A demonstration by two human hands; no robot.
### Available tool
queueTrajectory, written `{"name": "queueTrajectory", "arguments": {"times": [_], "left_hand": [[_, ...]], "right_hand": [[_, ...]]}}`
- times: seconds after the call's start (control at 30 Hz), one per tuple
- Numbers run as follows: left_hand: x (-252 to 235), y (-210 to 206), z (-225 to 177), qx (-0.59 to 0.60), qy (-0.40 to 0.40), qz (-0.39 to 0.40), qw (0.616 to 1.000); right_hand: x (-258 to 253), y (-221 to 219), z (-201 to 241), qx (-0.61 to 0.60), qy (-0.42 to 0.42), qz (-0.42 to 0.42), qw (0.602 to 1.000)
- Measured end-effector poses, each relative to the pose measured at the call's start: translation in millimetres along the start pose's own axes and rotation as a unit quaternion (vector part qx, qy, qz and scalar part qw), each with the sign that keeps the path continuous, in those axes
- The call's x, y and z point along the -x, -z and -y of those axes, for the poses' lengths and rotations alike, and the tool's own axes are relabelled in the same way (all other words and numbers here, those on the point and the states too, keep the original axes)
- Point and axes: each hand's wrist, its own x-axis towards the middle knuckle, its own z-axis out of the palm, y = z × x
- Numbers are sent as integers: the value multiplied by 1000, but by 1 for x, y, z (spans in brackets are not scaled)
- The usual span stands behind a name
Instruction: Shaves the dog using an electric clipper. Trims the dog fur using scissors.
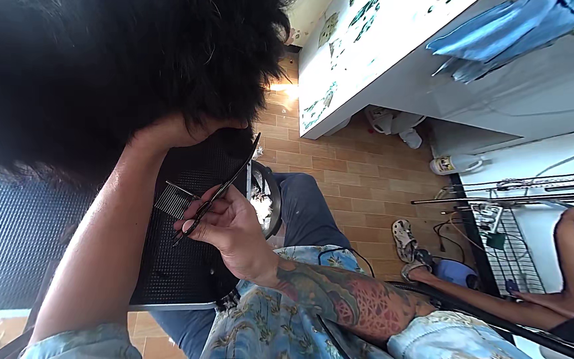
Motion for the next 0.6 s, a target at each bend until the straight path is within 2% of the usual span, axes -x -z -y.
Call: {"name": "queueTrajectory", "arguments": {"times": [0.17, 0.37, 0.6], "left_hand": [[-1, 0, 3, 3, -17, 0, 1000], [-2, 1, 4, 14, -27, -3, 1000], [-1, 3, 0, -7, -14, 2, 1000]], "right_hand": [[0, 6, -2, -24, -1, 23, 999], [1, 6, 1, 48, -5, 5, 999], [1, 9, 0, 4, 2, 31, 1000]]}}
